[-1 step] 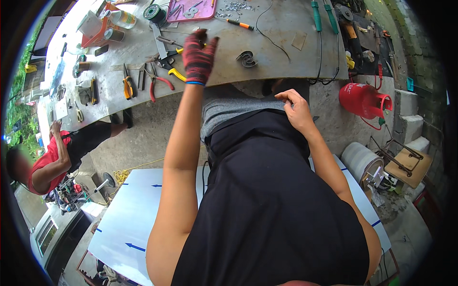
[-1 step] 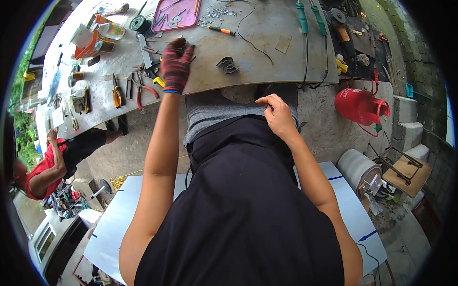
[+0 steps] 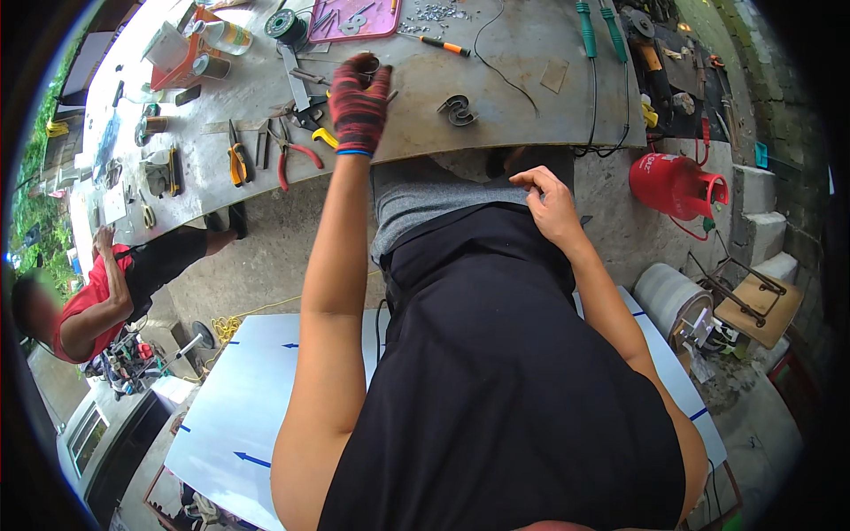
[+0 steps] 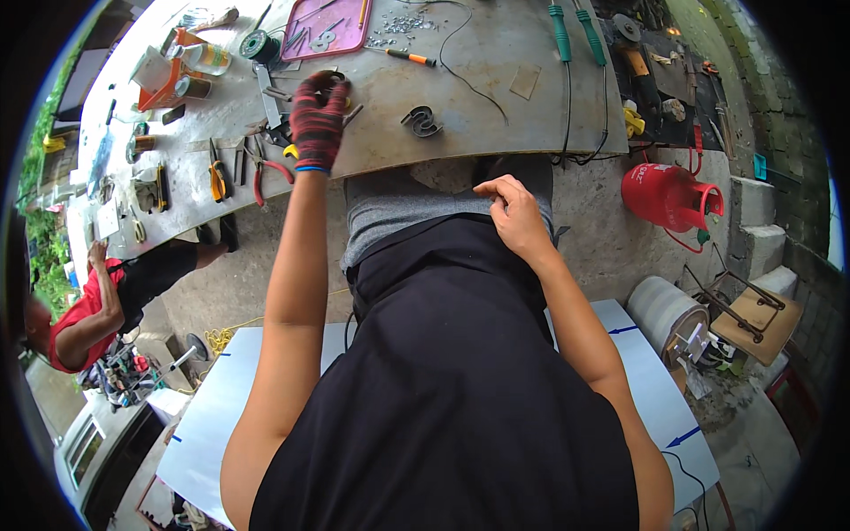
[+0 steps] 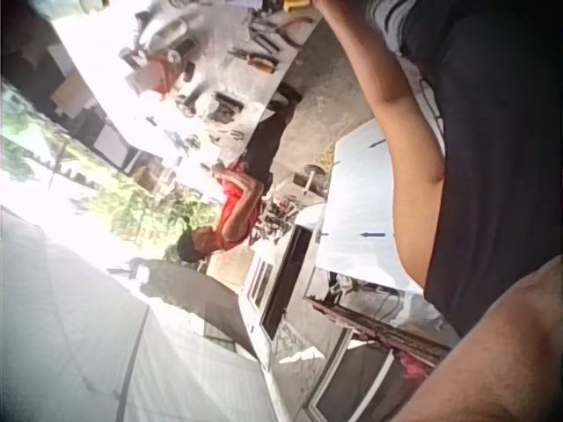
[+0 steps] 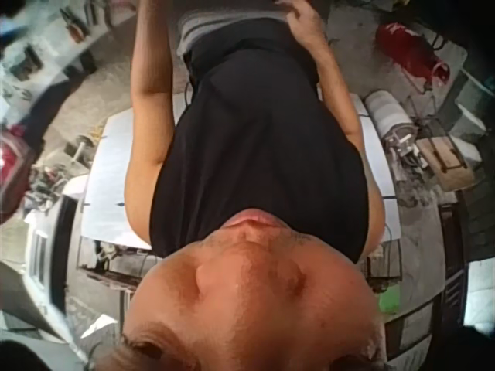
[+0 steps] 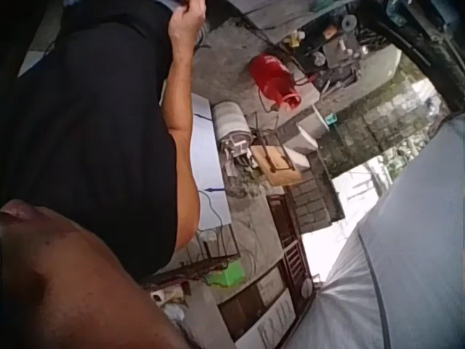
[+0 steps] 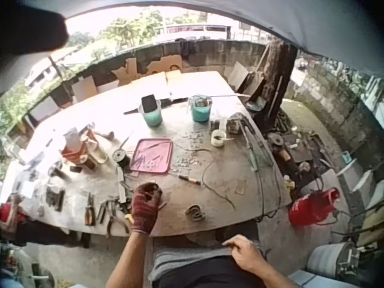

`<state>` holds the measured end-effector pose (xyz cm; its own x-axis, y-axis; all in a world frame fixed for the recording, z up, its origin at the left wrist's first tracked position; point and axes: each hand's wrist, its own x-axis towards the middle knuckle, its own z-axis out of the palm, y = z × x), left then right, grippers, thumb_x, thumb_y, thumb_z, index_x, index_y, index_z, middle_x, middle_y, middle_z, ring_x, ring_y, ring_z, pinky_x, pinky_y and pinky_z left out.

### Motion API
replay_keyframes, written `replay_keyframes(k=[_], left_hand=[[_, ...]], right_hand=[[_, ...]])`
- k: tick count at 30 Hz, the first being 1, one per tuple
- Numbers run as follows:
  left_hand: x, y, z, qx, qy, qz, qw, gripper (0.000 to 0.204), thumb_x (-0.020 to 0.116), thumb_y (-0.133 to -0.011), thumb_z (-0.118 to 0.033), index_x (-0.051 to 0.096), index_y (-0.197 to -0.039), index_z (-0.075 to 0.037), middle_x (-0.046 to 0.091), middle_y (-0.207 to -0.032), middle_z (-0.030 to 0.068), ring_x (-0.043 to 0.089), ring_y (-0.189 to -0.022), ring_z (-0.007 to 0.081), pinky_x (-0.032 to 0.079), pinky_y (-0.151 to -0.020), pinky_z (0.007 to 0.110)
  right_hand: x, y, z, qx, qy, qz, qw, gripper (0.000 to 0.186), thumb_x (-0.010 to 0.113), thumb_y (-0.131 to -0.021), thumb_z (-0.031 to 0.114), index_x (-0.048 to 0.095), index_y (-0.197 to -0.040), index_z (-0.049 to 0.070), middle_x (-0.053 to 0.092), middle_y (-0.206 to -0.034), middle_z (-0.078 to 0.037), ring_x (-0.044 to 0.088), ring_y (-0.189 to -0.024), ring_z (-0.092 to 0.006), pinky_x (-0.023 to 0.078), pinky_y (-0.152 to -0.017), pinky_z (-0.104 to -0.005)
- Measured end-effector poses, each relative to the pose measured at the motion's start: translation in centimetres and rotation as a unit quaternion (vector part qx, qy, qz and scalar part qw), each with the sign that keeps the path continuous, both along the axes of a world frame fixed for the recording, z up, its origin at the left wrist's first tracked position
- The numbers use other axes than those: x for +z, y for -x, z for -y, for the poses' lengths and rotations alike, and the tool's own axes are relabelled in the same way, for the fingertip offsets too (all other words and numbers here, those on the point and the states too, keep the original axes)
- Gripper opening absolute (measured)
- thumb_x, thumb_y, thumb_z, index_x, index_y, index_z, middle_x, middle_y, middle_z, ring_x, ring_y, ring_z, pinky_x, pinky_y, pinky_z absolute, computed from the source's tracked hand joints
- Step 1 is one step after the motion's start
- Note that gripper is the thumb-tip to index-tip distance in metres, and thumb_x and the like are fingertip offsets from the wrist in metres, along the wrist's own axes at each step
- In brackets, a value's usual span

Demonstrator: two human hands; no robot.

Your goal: The person welds a metal hook-shaped piece on a workbench using a welding torch and a grounding clamp. They repeatedly position the metal piece, attach the clamp, and apply the welding torch to specific points on the metal. The person also uses a hammer to tap the metal piece during the process.

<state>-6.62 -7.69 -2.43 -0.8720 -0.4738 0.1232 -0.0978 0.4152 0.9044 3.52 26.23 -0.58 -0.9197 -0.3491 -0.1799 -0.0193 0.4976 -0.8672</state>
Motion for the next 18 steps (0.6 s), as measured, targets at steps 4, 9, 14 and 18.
replay_keyframes(k=[4,9,14,18], left_hand=[[0.8,-0.1,2.4,0.025,0.090,0.042,0.995,0.034,0.078,-0.091,-0.028,0.072,-0.116,-0.006,0.075,-0.103,0.0071,0.067,-0.084,0.0158,0.054,-0.079,0.033],[1.0,-0.5,1.9,0.024,0.083,0.041,0.995,0.029,0.077,-0.093,-0.025,0.072,-0.115,-0.006,0.075,-0.104,0.0076,0.067,-0.083,0.0153,0.054,-0.079,0.032],[1.3,-2.9,-0.8,-0.003,0.045,-0.005,0.999,0.025,0.076,-0.094,-0.014,0.070,-0.115,-0.003,0.072,-0.099,0.0030,0.059,-0.077,0.0080,0.050,-0.072,0.026],[0.8,-5.9,-2.7,-0.022,-0.004,-0.005,1.000,0.024,0.076,-0.089,-0.009,0.070,-0.111,-0.004,0.072,-0.098,0.0050,0.057,-0.075,0.0127,0.051,-0.074,0.031]], right_hand=[[0.2,-0.3,0.1,-0.008,0.000,0.002,1.000,0.034,0.048,-0.084,-0.010,0.071,-0.106,0.000,0.066,-0.100,-0.011,0.064,-0.087,-0.0233,0.052,-0.081,-0.0343],[0.1,-0.5,0.0,-0.012,-0.011,0.019,1.000,0.033,0.048,-0.084,-0.010,0.071,-0.106,0.000,0.066,-0.100,-0.012,0.065,-0.086,-0.0235,0.052,-0.080,-0.0344],[-0.5,-0.5,-0.6,-0.018,-0.017,0.027,0.999,0.032,0.049,-0.086,-0.009,0.071,-0.106,0.001,0.066,-0.101,-0.009,0.063,-0.087,-0.0193,0.051,-0.081,-0.0309],[-0.5,-0.2,-0.6,-0.013,-0.018,0.027,0.999,0.032,0.049,-0.086,-0.009,0.071,-0.107,0.001,0.066,-0.101,-0.009,0.063,-0.087,-0.0195,0.051,-0.081,-0.0310]])
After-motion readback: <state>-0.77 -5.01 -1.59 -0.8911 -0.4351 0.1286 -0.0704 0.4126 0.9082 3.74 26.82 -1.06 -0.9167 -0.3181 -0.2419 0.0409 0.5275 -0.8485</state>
